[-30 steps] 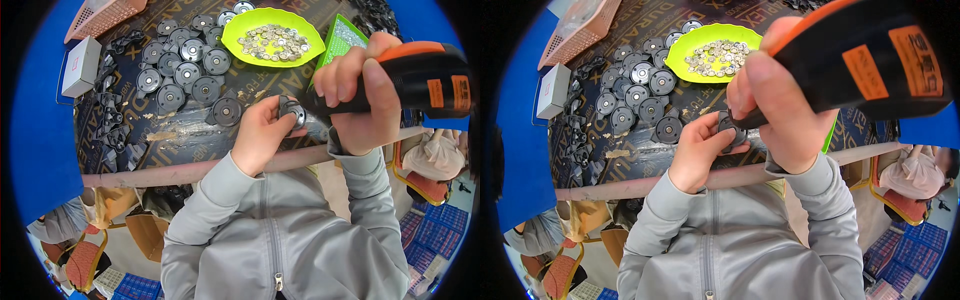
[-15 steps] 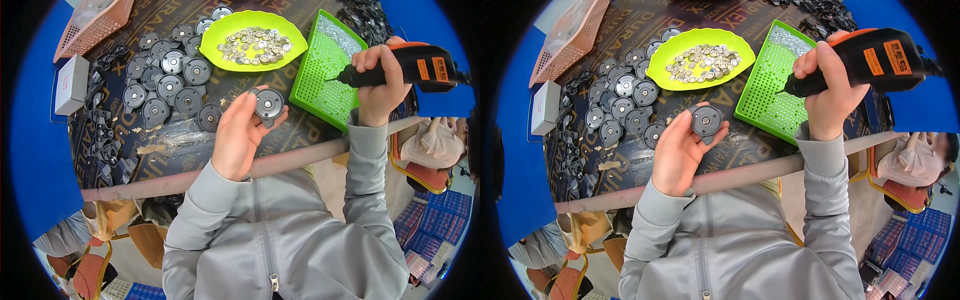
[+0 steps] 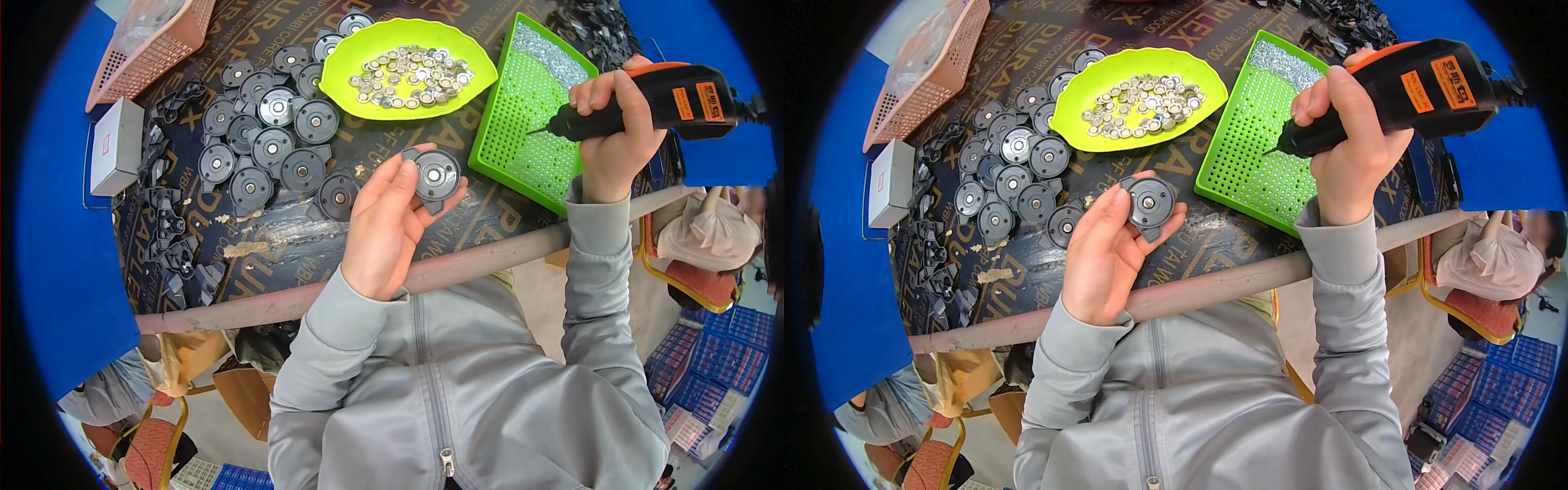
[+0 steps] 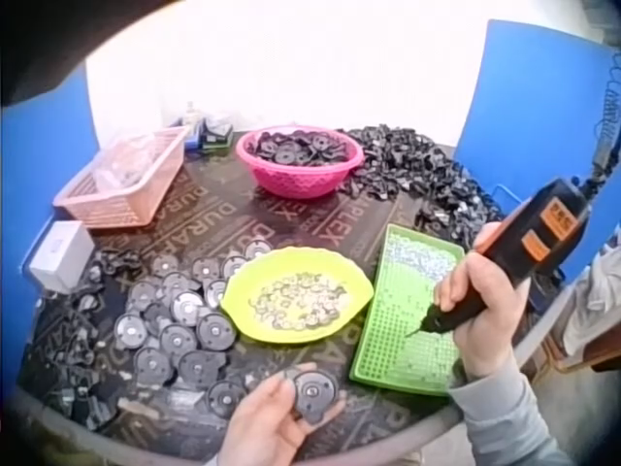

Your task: Assembling small plastic components with metal inserts using an electric screwdriver.

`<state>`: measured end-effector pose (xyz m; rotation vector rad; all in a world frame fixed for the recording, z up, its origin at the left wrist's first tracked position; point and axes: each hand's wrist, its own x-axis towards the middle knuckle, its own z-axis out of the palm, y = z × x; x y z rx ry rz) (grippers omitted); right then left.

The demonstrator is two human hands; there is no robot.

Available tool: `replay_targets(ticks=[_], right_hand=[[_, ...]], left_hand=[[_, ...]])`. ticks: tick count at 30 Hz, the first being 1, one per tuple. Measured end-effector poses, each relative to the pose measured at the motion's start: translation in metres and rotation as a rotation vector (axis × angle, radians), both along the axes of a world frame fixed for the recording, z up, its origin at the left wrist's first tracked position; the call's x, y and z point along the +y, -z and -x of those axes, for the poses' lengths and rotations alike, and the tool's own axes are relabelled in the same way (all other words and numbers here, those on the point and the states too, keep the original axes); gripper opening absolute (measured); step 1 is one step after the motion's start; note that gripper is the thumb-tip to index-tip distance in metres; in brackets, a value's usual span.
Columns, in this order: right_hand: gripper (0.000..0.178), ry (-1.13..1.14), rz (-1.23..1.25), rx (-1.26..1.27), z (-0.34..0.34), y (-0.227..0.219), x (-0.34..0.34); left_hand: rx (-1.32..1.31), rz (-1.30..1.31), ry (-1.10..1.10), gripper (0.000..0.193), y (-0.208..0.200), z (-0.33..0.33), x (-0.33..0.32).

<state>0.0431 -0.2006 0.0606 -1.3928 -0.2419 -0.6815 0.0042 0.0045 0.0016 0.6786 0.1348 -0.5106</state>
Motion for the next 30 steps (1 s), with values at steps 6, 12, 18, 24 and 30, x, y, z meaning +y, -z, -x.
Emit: replay_targets(ticks=[6, 12, 18, 24, 30], right_hand=[[0.018, 0.020, 0.036, 0.012, -0.001, 0.001, 0.002], [0.022, -0.040, -0.027, -0.001, 0.008, -0.015, 0.003], [0.024, -0.315, -0.099, -0.026, 0.026, -0.034, 0.031], [0.026, -0.434, 0.057, -0.046, 0.023, -0.034, 0.065], [0.025, -0.449, 0.095, -0.017, 0.021, -0.033, 0.071]], left_hand=[[-0.011, -0.004, -0.004, 0.034, 0.000, 0.000, 0.001], [-0.016, -0.029, -0.004, 0.033, 0.002, 0.001, -0.001], [-0.033, -0.046, -0.002, 0.032, 0.002, 0.000, 0.000], [-0.011, -0.054, 0.001, 0.031, 0.002, 0.001, 0.001], [-0.007, -0.048, 0.016, 0.031, 0.002, 0.001, 0.001]])
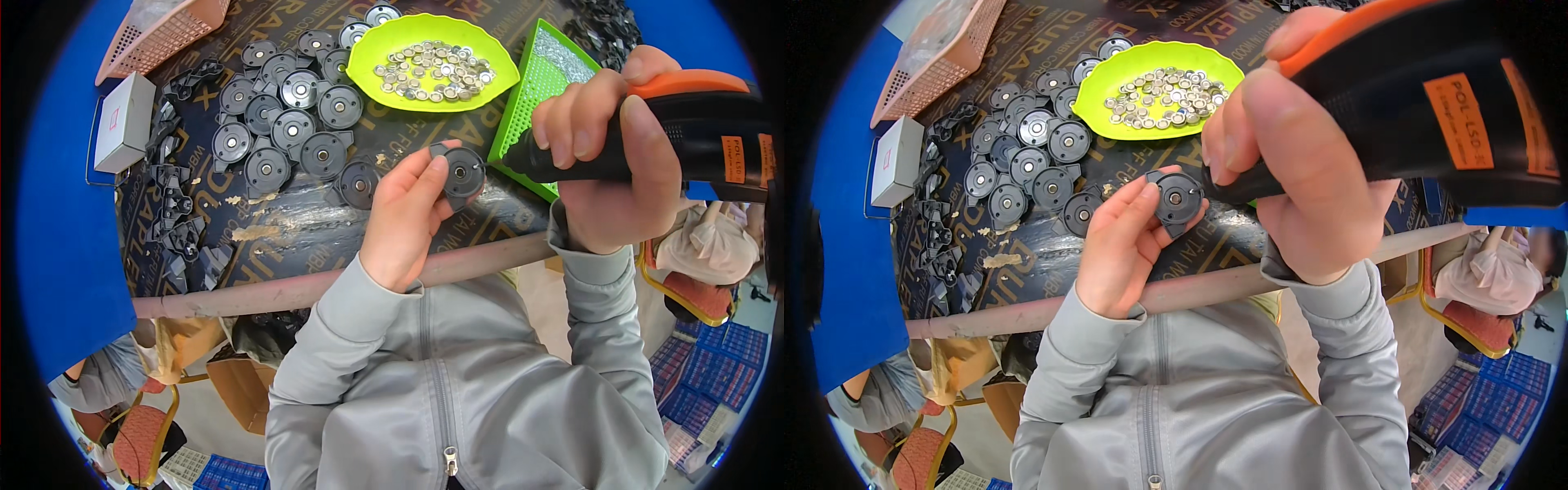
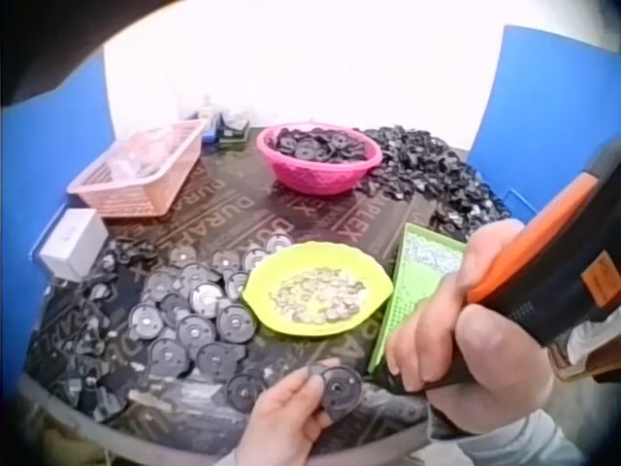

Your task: Assembling small plastic components with metal inserts using an electric screwdriver.

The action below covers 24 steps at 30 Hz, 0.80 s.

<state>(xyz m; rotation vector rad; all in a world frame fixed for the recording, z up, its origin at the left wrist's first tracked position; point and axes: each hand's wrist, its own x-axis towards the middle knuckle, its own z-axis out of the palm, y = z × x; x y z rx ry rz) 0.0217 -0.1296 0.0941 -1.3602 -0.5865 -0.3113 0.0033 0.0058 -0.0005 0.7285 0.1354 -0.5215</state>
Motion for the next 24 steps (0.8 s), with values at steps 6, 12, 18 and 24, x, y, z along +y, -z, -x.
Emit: replay_targets(ticks=[6, 12, 18, 24], right_hand=[[0.024, -0.002, 0.041, -0.001, -0.001, 0.003, 0.002], [0.020, -0.014, 0.020, 0.030, 0.000, 0.009, 0.007], [0.019, 0.065, -0.027, 0.094, 0.002, 0.014, 0.008], [0.024, 0.138, -0.043, 0.094, 0.004, 0.015, 0.005]], left_hand=[[0.000, -0.025, 0.011, 0.031, 0.001, 0.000, 0.000], [-0.029, -0.094, 0.031, 0.029, 0.003, 0.000, -0.001], [-0.044, -0.048, 0.017, 0.027, 0.005, 0.000, -0.002], [-0.047, -0.094, 0.035, 0.027, 0.004, -0.001, -0.003]])
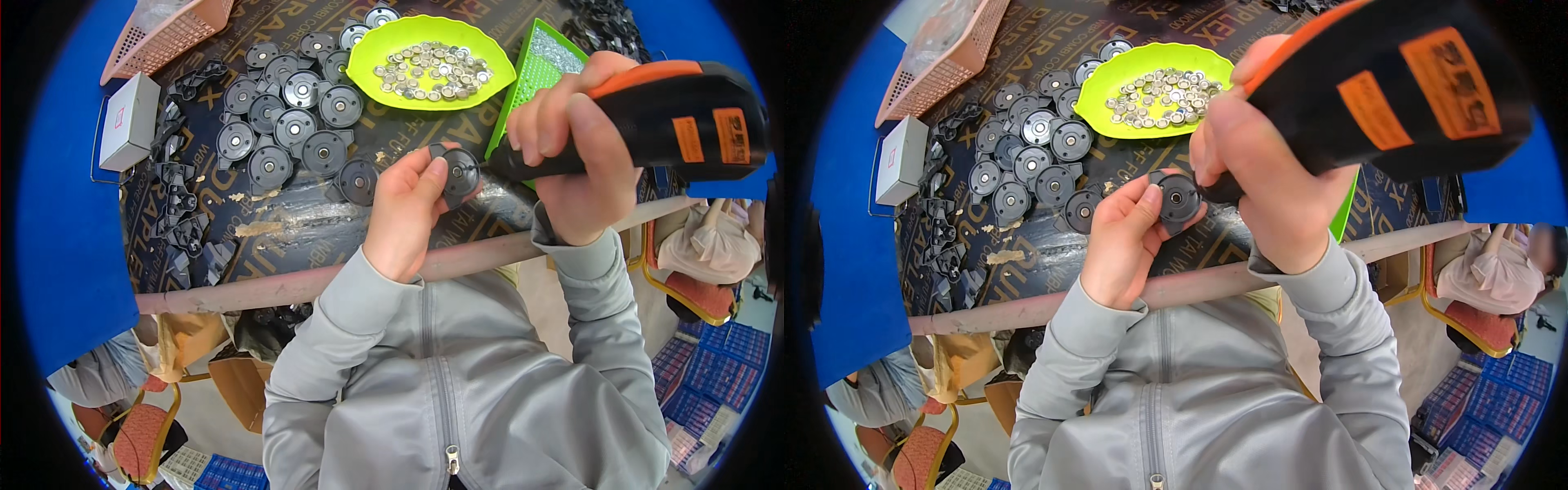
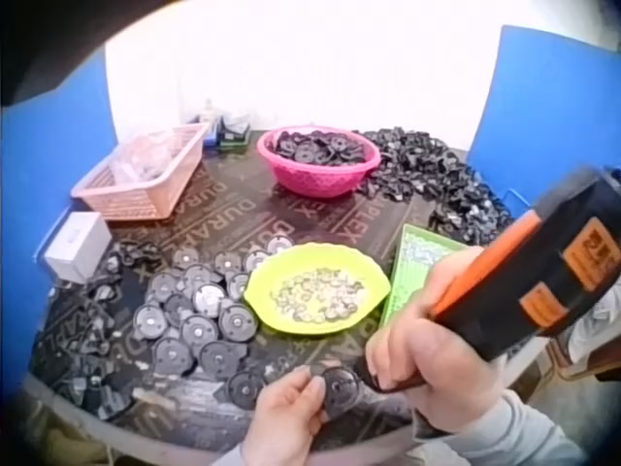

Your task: Assembling small plastic components with metal inserts using an electric screwdriver.

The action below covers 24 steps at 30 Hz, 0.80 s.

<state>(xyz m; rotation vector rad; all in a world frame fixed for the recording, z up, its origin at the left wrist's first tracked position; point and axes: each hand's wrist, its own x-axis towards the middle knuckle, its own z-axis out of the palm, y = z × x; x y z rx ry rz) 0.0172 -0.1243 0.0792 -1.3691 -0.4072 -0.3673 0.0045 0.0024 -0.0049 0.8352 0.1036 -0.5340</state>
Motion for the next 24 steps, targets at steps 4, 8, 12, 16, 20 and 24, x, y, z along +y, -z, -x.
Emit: replay_targets(ticks=[4, 8, 12, 16, 20, 24], right_hand=[[0.032, 0.047, -0.051, -0.152, 0.002, -0.004, -0.019], [0.024, 0.115, -0.019, -0.162, 0.005, -0.001, -0.050], [0.022, 0.227, -0.131, -0.101, 0.006, 0.012, -0.052], [0.022, 0.239, -0.144, -0.089, 0.006, 0.015, -0.054], [0.023, 0.228, -0.134, -0.087, 0.006, 0.017, -0.054], [0.023, 0.231, -0.138, -0.072, 0.006, 0.018, -0.053]], left_hand=[[-0.014, -0.022, -0.051, 0.029, -0.002, 0.000, -0.001], [-0.016, -0.028, -0.041, 0.030, -0.004, 0.000, -0.001], [-0.016, 0.011, -0.036, 0.031, -0.004, 0.000, 0.000], [-0.024, 0.017, -0.036, 0.032, -0.004, 0.001, 0.000], [-0.022, 0.017, -0.023, 0.032, -0.004, 0.000, 0.000], [-0.027, 0.015, -0.022, 0.032, -0.004, 0.000, 0.001]])
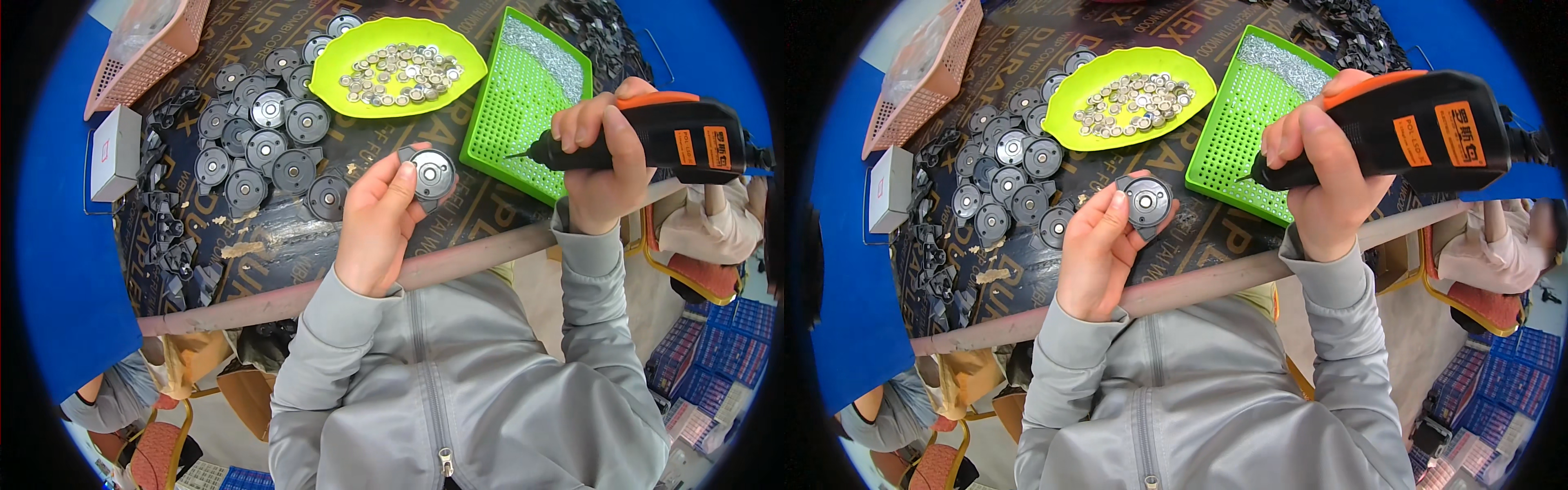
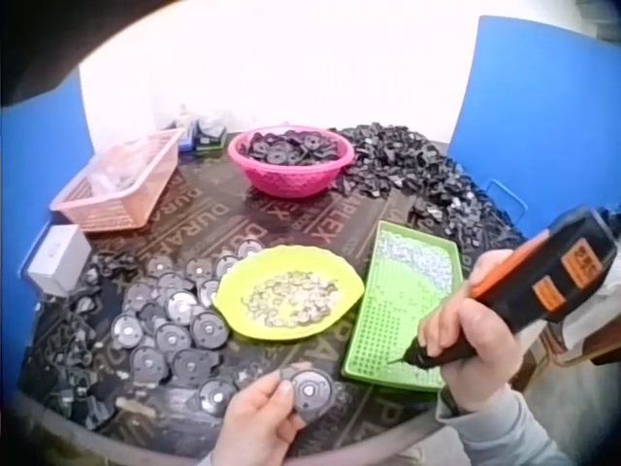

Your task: Assembling small plastic components with metal inserts using an electric screwdriver.

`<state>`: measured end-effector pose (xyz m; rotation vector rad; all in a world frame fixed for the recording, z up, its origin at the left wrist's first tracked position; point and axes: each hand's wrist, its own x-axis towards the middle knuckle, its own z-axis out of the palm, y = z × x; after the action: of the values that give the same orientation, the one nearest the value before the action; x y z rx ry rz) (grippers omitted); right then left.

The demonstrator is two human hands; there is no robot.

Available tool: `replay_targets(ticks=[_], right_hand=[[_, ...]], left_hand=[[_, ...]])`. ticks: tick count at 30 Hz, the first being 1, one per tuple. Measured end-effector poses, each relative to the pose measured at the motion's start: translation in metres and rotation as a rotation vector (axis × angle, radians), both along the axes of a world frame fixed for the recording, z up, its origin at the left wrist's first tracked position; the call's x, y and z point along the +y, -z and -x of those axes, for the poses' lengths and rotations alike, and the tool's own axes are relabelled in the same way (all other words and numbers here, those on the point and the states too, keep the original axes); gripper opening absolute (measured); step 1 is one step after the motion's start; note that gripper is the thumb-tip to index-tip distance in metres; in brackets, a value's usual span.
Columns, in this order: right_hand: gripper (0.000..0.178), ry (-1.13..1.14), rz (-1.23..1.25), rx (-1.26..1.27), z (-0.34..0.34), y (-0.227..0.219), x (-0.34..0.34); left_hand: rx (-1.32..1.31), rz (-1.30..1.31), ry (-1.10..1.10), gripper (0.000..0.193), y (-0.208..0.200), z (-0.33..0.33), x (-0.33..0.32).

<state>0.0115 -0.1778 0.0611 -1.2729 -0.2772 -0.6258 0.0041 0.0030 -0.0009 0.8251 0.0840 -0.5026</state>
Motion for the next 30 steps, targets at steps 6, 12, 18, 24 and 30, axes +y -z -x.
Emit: replay_targets(ticks=[6, 12, 18, 24, 30], right_hand=[[0.022, -0.001, -0.003, -0.003, -0.001, 0.001, 0.000], [0.021, 0.004, -0.001, 0.002, -0.002, 0.003, 0.001], [0.024, 0.011, 0.097, 0.057, -0.001, 0.001, 0.000], [0.024, -0.070, 0.120, -0.039, 0.010, -0.023, 0.001], [0.027, -0.155, 0.081, -0.017, 0.021, -0.027, 0.043]], left_hand=[[-0.009, 0.009, 0.010, 0.032, 0.000, 0.000, 0.000], [-0.018, 0.007, 0.005, 0.033, 0.000, 0.000, 0.000], [0.006, 0.009, -0.004, 0.032, 0.000, 0.001, 0.000], [0.003, -0.060, 0.008, 0.031, 0.002, 0.001, -0.001], [-0.017, -0.098, 0.026, 0.030, 0.004, 0.001, -0.001]])
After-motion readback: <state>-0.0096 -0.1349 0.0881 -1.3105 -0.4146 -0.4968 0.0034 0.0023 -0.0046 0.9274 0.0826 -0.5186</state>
